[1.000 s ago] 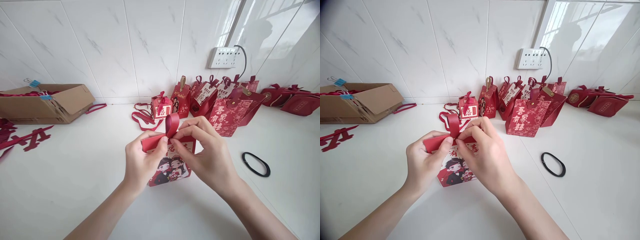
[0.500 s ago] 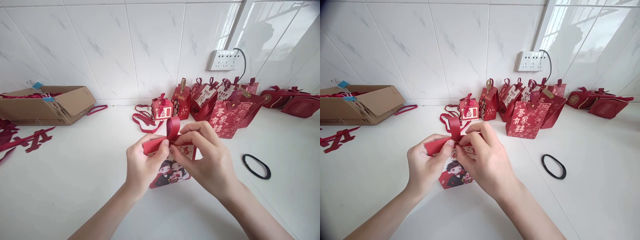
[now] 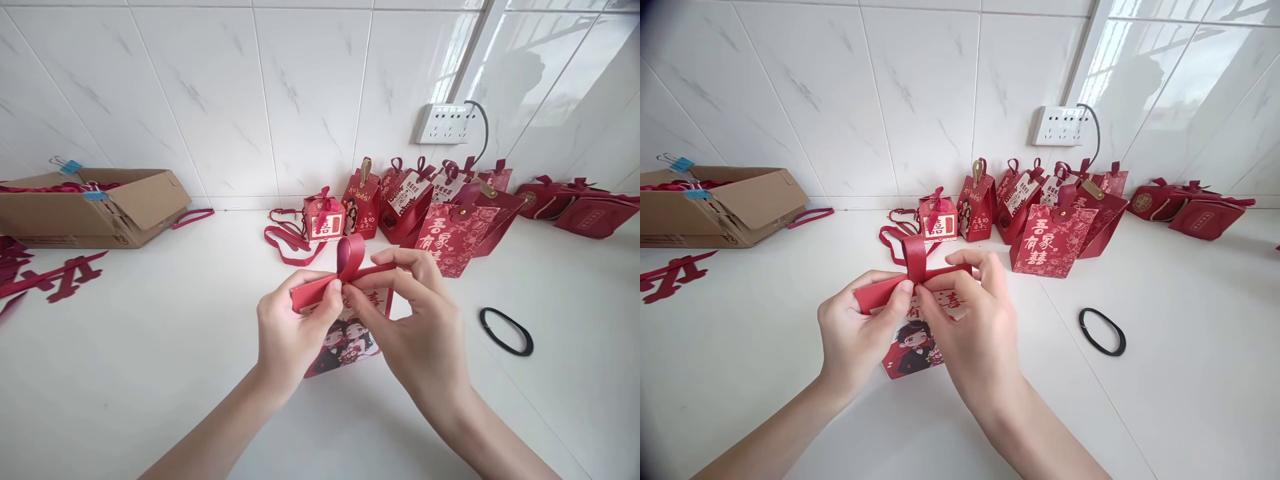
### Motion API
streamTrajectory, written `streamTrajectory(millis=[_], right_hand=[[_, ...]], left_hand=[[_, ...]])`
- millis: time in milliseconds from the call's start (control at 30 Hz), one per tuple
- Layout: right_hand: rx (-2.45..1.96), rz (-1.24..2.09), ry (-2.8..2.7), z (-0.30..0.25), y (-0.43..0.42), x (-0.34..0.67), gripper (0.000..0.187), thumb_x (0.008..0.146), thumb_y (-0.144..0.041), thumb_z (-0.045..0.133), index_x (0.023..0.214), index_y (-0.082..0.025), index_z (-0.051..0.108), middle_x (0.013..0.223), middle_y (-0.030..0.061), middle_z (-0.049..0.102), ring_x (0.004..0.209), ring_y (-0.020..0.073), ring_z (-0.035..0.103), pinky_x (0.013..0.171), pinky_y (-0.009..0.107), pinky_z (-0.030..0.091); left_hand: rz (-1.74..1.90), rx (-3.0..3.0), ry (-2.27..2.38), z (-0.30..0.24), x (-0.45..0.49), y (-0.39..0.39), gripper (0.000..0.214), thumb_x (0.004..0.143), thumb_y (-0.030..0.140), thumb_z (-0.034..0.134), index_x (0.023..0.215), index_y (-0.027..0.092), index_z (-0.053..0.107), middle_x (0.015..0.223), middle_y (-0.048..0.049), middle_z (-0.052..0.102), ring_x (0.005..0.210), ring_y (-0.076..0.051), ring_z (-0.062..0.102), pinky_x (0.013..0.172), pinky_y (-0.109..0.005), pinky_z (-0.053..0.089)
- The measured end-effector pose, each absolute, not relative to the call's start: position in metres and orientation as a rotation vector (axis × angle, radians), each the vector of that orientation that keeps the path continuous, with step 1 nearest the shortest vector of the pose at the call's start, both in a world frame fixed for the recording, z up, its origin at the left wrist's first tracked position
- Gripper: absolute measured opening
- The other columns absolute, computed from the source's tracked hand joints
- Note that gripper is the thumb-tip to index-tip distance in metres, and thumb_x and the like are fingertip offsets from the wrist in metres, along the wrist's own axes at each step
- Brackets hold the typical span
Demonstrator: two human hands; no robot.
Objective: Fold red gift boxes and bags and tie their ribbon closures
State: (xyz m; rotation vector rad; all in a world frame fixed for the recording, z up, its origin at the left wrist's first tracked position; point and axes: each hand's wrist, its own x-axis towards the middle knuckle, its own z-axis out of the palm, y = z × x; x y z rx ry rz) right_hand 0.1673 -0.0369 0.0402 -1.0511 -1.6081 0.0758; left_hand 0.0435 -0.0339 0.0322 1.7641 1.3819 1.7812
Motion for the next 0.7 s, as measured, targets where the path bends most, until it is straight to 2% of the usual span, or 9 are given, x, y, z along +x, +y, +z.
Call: streamTrajectory(millis=[167,433,600,700], right_hand=[[-1.052,0.216,-1.604,0.0421,-0.0364,0.1665,0.010,0.074,-0.016,0.065,0.067,-0.021,0.063,0.089,0.0036,0.056,0.081,0.0155,0.058,0.058,0.026,0.053],[-0.960,0.032,-1.739,0.0440,-0.0341,0.1710,0.007,0.078,-0.015,0.061,0.074,-0.021,0.063,0.093,0.0064,0.057,0.086,0.0190,0.059,0.061,0.031,0.053],[-1.097,0.132,-1.692,0.0487,-0.0366,0.1706,0.009,0.075,-0.017,0.064,0.068,-0.021,0.061,0.092,0.0045,0.058,0.072,0.0147,0.059,0.055,0.027,0.052],[-1.119,0.074,-1.695,0.0480,-0.0390,0.1672,0.009,0.076,-0.015,0.062,0.070,-0.020,0.059,0.093,0.0052,0.057,0.071,0.0146,0.059,0.054,0.028,0.051]], left_hand=[[1.792,1.805,1.390,0.0311,0.0443,-0.0366,0.008,0.076,0.019,0.061,0.069,0.019,0.063,0.054,0.0068,0.064,0.047,-0.006,0.058,0.047,-0.012,0.047],[1.763,1.807,1.439,0.0317,0.0447,-0.0371,0.007,0.076,0.022,0.061,0.071,0.020,0.064,0.055,0.0050,0.065,0.047,-0.009,0.059,0.047,-0.016,0.048],[1.757,1.820,1.469,0.0315,0.0466,-0.0372,0.008,0.076,0.023,0.061,0.070,0.020,0.064,0.056,0.0046,0.065,0.047,-0.009,0.059,0.046,-0.016,0.048],[1.749,1.821,1.464,0.0317,0.0472,-0.0380,0.008,0.077,0.023,0.061,0.070,0.020,0.064,0.056,0.0050,0.065,0.047,-0.009,0.058,0.046,-0.016,0.048]])
